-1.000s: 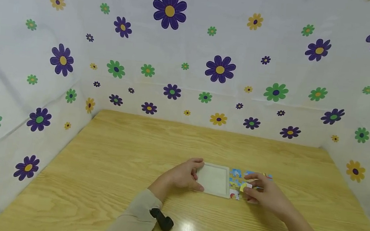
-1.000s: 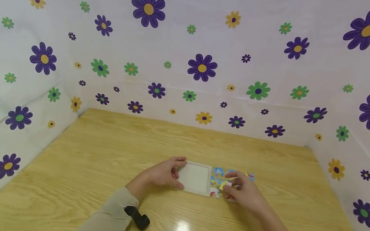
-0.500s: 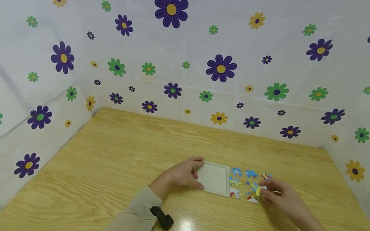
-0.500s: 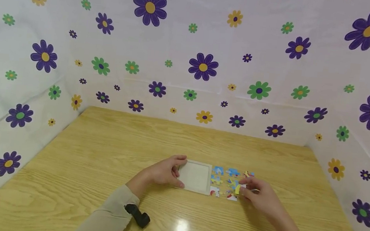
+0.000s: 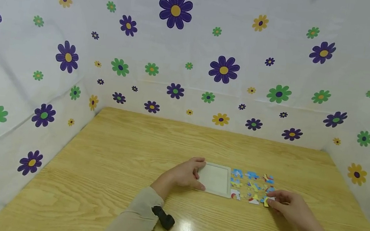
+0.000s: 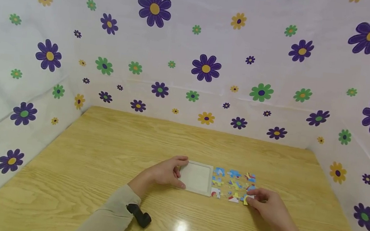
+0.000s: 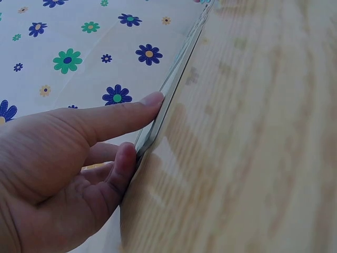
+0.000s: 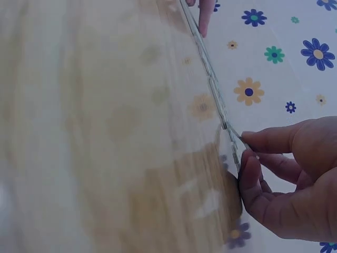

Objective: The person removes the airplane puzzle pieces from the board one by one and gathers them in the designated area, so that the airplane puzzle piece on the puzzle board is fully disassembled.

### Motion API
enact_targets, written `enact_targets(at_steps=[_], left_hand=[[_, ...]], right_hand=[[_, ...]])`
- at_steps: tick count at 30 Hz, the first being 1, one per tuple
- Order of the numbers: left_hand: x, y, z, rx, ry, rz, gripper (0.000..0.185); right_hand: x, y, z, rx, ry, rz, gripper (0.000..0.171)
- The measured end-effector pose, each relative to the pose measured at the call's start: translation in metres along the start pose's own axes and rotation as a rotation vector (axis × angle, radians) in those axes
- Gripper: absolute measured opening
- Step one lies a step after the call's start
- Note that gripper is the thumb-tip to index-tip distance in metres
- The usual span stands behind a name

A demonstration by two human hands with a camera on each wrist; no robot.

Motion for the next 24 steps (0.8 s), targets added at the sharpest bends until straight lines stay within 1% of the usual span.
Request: enact_targets(at_steps=[2, 5, 8, 12, 15, 17, 21, 24], left_hand=[[0.0, -0.001, 0.001, 0.001, -0.001, 0.002, 0.09], [0.001, -0.001, 0.002, 0.0, 0.0, 0.009, 0.09], [0.0, -0.001, 0.002, 0.004, 0.006, 0.01, 0.09], [0.0, -0.001, 0.001, 0.006, 0.02, 0.008, 0.09], [0.001, 0.0, 0.0, 0.008, 0.022, 0.01, 0.09], [0.001, 0.0, -0.001, 0.008, 0.024, 0.014, 0.09], [0.004, 0.0, -0.001, 0.012, 0.023, 0.017, 0.09], [0.004, 0.0, -0.001, -0.001, 0.011, 0.022, 0.089]], right_hand=[[0.0, 0.0, 0.001, -0.014, 0.015, 0.014, 0.035], [0.001, -0.001, 0.002, -0.01, 0.031, 0.026, 0.033], [0.002, -0.003, 0.004, -0.02, 0.002, 0.015, 0.035], [0.003, -0.003, 0.01, -0.052, -0.069, -0.009, 0.038], [0.004, -0.003, 0.013, -0.063, -0.073, -0.009, 0.038], [0.005, -0.004, 0.013, -0.055, -0.042, 0.006, 0.037], [0.006, -0.008, 0.009, -0.023, 0.073, 0.032, 0.034], [0.005, -0.009, 0.007, 0.003, 0.155, 0.038, 0.031]])
Point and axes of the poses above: each hand's wrist, its own y-axis away from the middle knuckle, its own x-axis out of the back of the hand, z = x × y, the point moved 5 cm from there along -y, towards the middle knuckle, and after that the axes turned 12 degrees about x, right-handed, at the moved point
